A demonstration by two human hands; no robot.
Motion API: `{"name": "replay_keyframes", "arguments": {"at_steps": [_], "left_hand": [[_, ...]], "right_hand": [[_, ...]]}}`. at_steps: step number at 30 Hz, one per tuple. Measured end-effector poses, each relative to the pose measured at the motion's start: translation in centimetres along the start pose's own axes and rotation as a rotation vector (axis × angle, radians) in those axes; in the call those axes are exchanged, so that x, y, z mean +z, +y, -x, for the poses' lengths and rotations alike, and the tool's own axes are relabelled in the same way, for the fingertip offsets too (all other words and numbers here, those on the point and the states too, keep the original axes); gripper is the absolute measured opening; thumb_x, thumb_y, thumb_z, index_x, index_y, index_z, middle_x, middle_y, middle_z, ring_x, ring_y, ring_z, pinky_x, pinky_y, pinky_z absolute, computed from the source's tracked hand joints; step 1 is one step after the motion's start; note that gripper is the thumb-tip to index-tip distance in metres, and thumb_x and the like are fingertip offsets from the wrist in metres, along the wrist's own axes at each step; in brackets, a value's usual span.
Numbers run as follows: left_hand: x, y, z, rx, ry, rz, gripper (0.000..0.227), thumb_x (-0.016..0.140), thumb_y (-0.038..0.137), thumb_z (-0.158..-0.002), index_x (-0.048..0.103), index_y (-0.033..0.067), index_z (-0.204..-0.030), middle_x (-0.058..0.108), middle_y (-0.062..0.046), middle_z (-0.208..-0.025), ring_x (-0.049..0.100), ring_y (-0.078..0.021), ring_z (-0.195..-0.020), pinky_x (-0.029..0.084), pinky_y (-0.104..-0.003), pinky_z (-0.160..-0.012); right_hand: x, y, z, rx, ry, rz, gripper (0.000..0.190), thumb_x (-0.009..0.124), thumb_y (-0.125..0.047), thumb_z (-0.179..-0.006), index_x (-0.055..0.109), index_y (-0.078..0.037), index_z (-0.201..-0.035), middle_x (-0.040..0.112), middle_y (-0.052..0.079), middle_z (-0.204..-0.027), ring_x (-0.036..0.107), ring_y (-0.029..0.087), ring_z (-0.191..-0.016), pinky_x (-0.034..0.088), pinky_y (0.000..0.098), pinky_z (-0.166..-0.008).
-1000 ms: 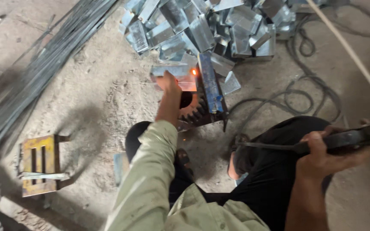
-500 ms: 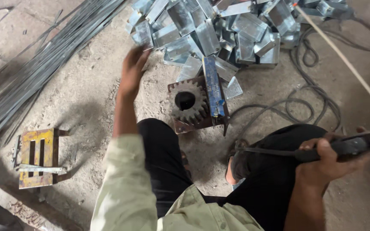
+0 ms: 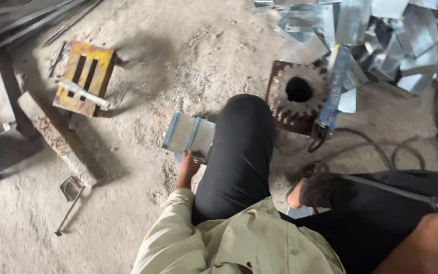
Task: The person sits on the floor and welds small square metal frames using a handheld welding torch. They pick up individual frames, position them on a metal jig, and apply welds to the corners, creating bright sparks. The person handles the frames one at a time, moving them from a pile to the jig and back.
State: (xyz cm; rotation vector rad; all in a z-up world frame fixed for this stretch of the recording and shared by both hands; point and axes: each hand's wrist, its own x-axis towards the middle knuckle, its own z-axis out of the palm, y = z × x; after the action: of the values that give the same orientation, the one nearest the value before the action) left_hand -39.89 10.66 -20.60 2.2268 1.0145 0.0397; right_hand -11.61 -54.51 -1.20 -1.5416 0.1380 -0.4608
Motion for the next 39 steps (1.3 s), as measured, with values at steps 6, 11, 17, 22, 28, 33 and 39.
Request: {"name": "replay_keyframes", "arguments": {"at_steps": [6,11,17,22,28,33,39], "left_hand": [[-1.2,4.8,-2.3,-0.271,-0.096,-0.15,0.038,0.06,0.048,-0.099,0.074,0.0141,-0.11,0.074,-0.016,-0.114,0.069,-0.0417,-0.107,0.054,-0.051,-0.094],[1.7,4.3,-4.3,-0.071,-0.301,-0.141,0.032,0.059,0.037,-0.095,0.069,0.0133,-0.115,0.073,-0.019,-0.112,0.068,-0.0436,-0.105,0.054,-0.054,-0.089],[3.0,5.7,-5.5,0.02,-0.142,-0.115,0.026,0.054,0.02,-0.1,0.07,0.0132,-0.119,0.075,-0.022,-0.111,0.071,-0.0421,-0.105,0.056,-0.052,-0.088],[-3.8,10.2,-10.5,-0.191,-0.12,0.549,0.042,0.059,-0.002,-0.089,0.065,-0.0019,-0.13,0.072,-0.026,-0.108,0.07,-0.0384,-0.088,0.051,-0.044,-0.07],[-13.4,28.3,-18.0,0.518,0.036,0.466,0.032,0.059,0.017,-0.105,0.063,-0.005,-0.127,0.071,-0.019,-0.112,0.066,-0.028,-0.105,0.051,-0.037,-0.09],[-10.5,44.8,-17.9,0.43,0.002,-0.116,0.043,0.038,0.047,-0.109,0.071,0.0207,-0.116,0.073,-0.005,-0.086,0.071,-0.0257,-0.069,0.061,-0.048,-0.073],[0.4,46.7,-15.7,0.669,-0.157,-0.207,0.044,0.045,0.05,-0.104,0.077,0.0197,-0.101,0.076,-0.012,-0.086,0.072,-0.0318,-0.081,0.035,-0.06,-0.107]], "right_hand": [[3.1,-2.2,-1.0,0.001,0.114,0.279,0.034,0.066,-0.009,-0.104,0.041,0.004,-0.123,0.048,0.013,-0.109,0.052,0.023,-0.094,0.048,0.0351,-0.087],[9.4,-7.4,0.3,-0.247,0.124,0.388,0.051,0.071,-0.009,-0.101,0.038,0.004,-0.138,0.047,0.013,-0.123,0.051,0.022,-0.108,0.046,0.0348,-0.098],[15.3,-13.8,3.5,-0.532,-0.03,0.28,0.072,0.076,-0.008,-0.098,0.033,0.004,-0.155,0.045,0.013,-0.14,0.05,0.022,-0.125,0.044,0.0344,-0.111],[18.4,-15.7,4.6,-0.424,-0.103,0.384,0.073,0.09,-0.014,-0.096,0.047,0.005,-0.152,0.056,0.01,-0.122,0.057,0.02,-0.11,0.047,0.0319,-0.1],[21.2,-17.7,5.5,-0.322,-0.103,0.328,0.088,0.091,-0.021,-0.088,0.036,0.006,-0.151,0.066,0.014,-0.117,0.066,0.02,-0.103,0.053,0.0319,-0.094],[20.5,-17.9,6.4,-0.435,-0.053,0.452,0.087,0.094,-0.014,-0.082,0.044,0.007,-0.15,0.059,0.021,-0.131,0.067,0.026,-0.112,0.058,0.0342,-0.097],[18.7,-18.8,7.7,-0.474,-0.057,0.401,0.088,0.094,-0.015,-0.084,0.043,0.007,-0.152,0.057,0.02,-0.136,0.069,0.024,-0.107,0.061,0.0311,-0.088]]}}
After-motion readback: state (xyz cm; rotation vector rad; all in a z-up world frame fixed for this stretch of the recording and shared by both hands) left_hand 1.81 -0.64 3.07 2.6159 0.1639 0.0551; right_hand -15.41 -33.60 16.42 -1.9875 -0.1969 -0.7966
